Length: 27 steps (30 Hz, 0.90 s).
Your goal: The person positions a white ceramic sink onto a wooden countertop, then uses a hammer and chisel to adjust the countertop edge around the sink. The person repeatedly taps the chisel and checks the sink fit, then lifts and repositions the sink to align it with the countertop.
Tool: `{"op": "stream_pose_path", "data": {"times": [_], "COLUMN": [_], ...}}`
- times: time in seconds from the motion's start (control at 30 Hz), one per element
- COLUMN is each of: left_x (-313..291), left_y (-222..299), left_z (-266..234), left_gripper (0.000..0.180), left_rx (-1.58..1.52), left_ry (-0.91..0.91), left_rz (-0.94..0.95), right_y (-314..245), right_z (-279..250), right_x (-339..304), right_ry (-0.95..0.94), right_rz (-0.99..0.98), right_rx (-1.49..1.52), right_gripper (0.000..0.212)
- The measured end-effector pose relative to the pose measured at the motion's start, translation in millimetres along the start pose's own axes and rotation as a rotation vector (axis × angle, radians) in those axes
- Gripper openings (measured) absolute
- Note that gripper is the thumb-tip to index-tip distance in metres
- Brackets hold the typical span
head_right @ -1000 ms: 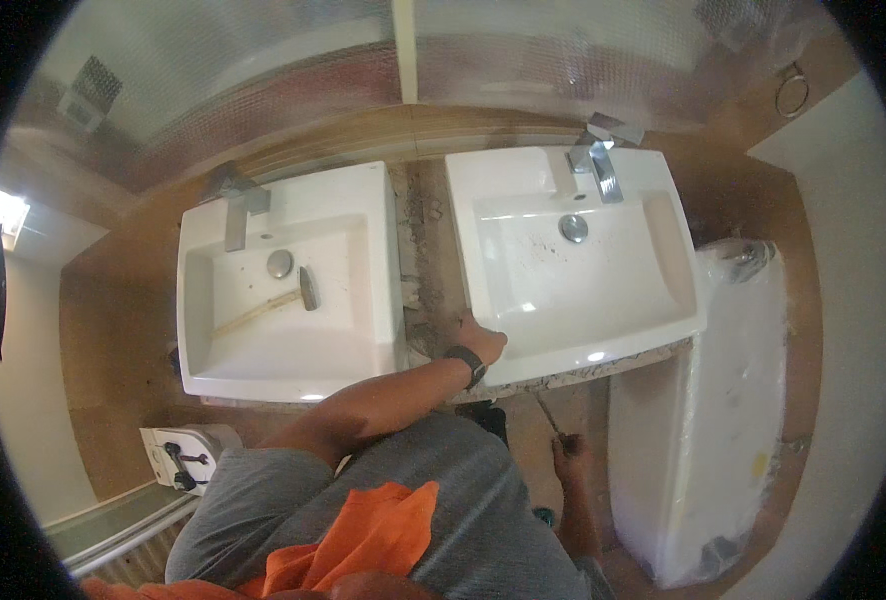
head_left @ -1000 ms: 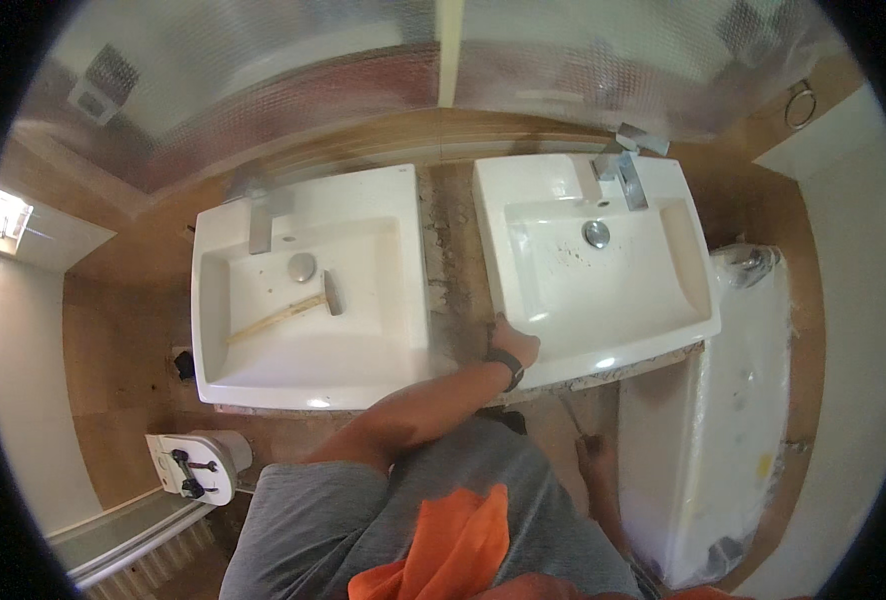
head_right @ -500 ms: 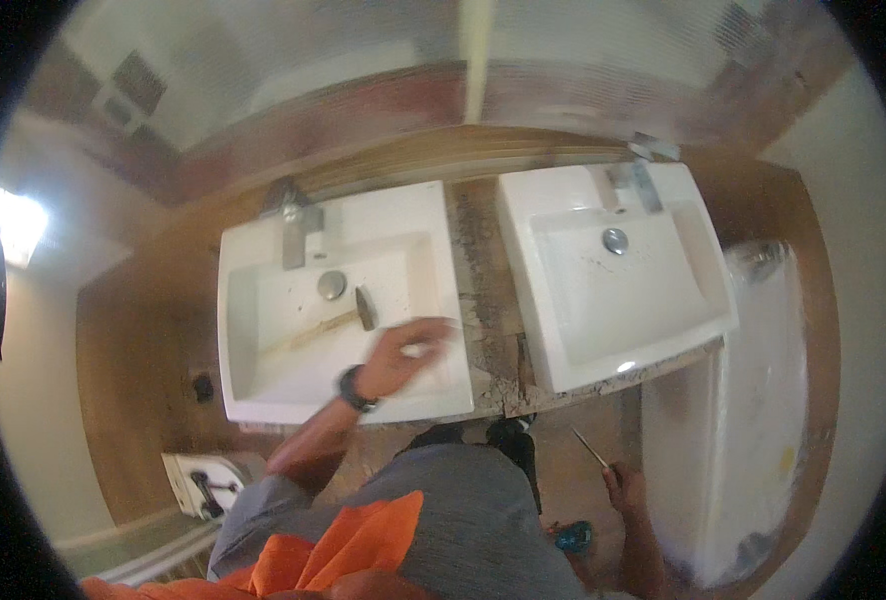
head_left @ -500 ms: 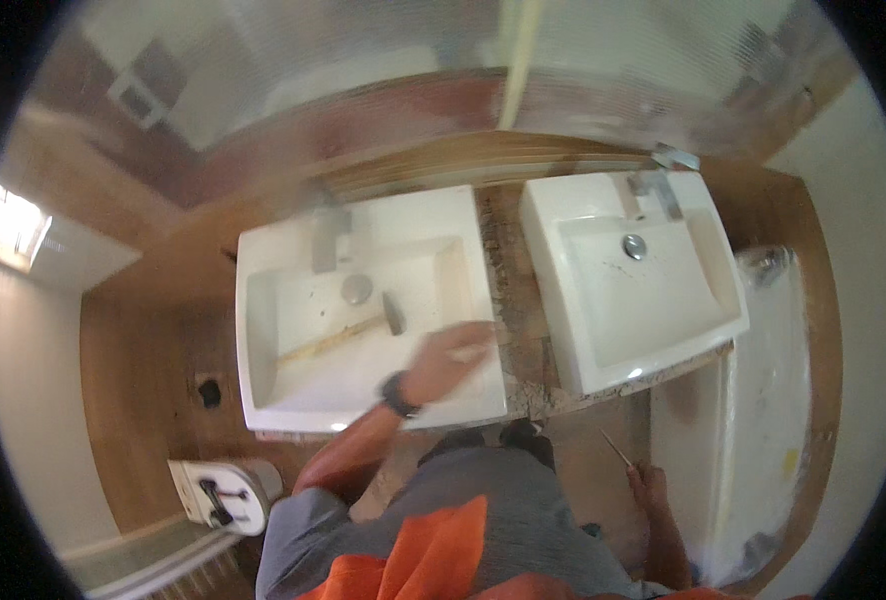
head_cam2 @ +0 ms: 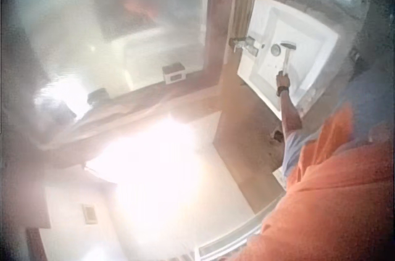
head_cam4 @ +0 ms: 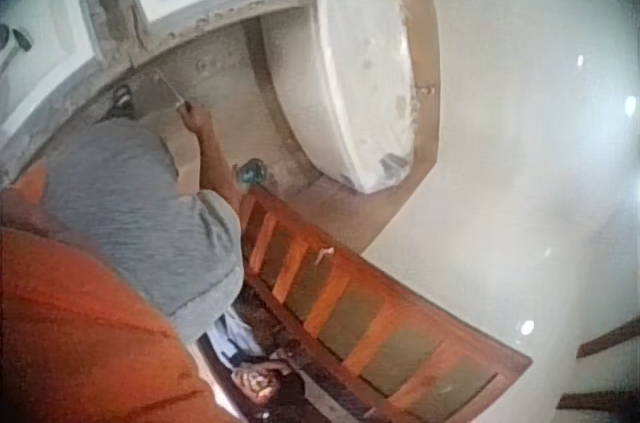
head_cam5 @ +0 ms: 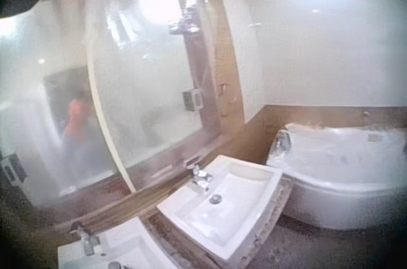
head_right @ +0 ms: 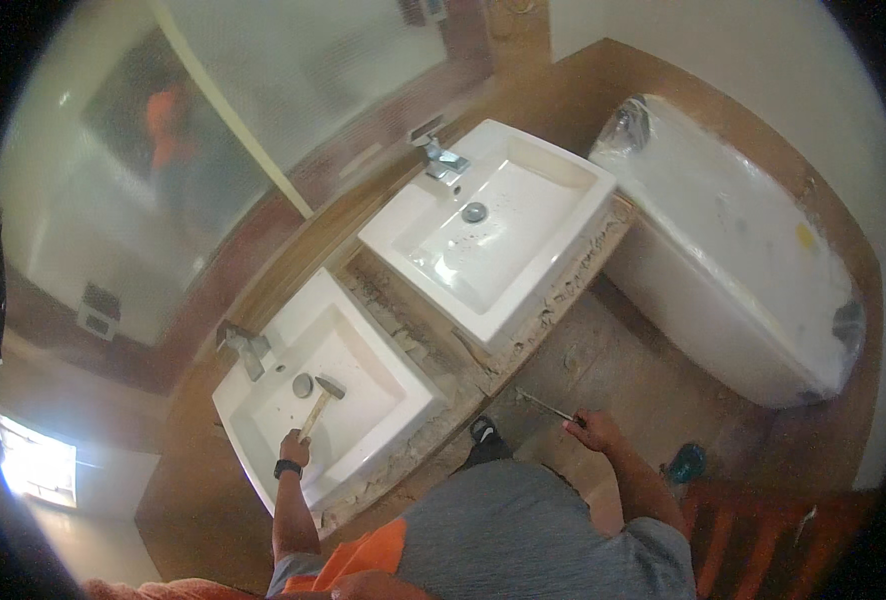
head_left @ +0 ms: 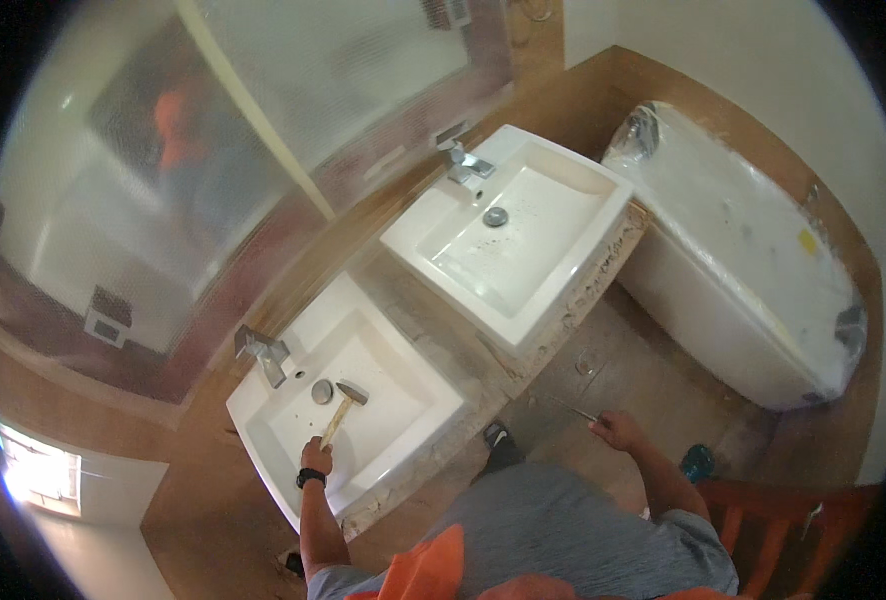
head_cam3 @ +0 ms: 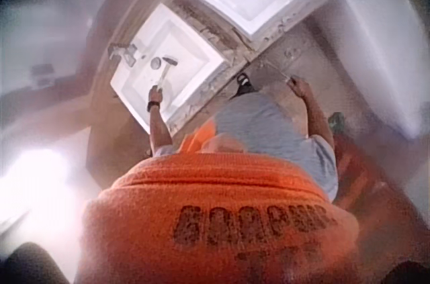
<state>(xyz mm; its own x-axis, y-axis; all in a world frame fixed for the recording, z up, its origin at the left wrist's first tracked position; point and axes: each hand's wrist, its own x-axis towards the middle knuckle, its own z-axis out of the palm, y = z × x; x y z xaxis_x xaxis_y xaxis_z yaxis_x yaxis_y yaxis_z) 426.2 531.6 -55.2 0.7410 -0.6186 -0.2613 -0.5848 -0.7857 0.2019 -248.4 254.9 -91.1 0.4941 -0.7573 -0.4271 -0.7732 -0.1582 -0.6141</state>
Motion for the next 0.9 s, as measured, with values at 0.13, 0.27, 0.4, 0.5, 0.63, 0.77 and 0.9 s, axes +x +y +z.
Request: {"op": "stream_pose_path", "data": {"times": [0.13,0.27,0.4,0.5,0.63,0.77,0.9], "left_x": [-40.8,-110.7,-195.1,-239.8,-271.7,-299.1,-335.4], "left_y": [25.9,72.0,170.1,241.5,331.0,375.9,378.7], "left_z": [-27.1,-63.1,-102.3,-92.6,-17.3,83.6,97.5], "left_gripper": [0.029,0.027,0.027,0.028,0.025,0.042,0.05], "left_rx": [0.092,-0.148,-0.729,-0.899,-0.826,-0.443,-0.345], "left_ry": [0.162,0.374,-0.036,-0.383,-0.591,-0.492,-0.586], "left_rz": [0.107,0.296,0.246,0.449,0.468,0.94,1.234], "right_y": [15.5,41.1,-26.1,-91.8,-159.0,-141.2,-94.3], "right_z": [34.7,90.5,68.3,41.2,42.9,61.0,98.7], "right_x": [-59.6,-98.9,-132.2,-149.4,-149.6,-141.0,-155.4], "right_ry": [0.167,0.288,0.063,0.047,0.312,0.441,0.722], "right_rz": [0.091,0.178,0.303,0.151,0.09,0.019,0.337], "right_rx": [0.307,0.554,0.932,1.072,1.544,1.643,1.662], "right_gripper": [0.056,0.057,0.052,0.047,0.041,0.038,0.03]}}
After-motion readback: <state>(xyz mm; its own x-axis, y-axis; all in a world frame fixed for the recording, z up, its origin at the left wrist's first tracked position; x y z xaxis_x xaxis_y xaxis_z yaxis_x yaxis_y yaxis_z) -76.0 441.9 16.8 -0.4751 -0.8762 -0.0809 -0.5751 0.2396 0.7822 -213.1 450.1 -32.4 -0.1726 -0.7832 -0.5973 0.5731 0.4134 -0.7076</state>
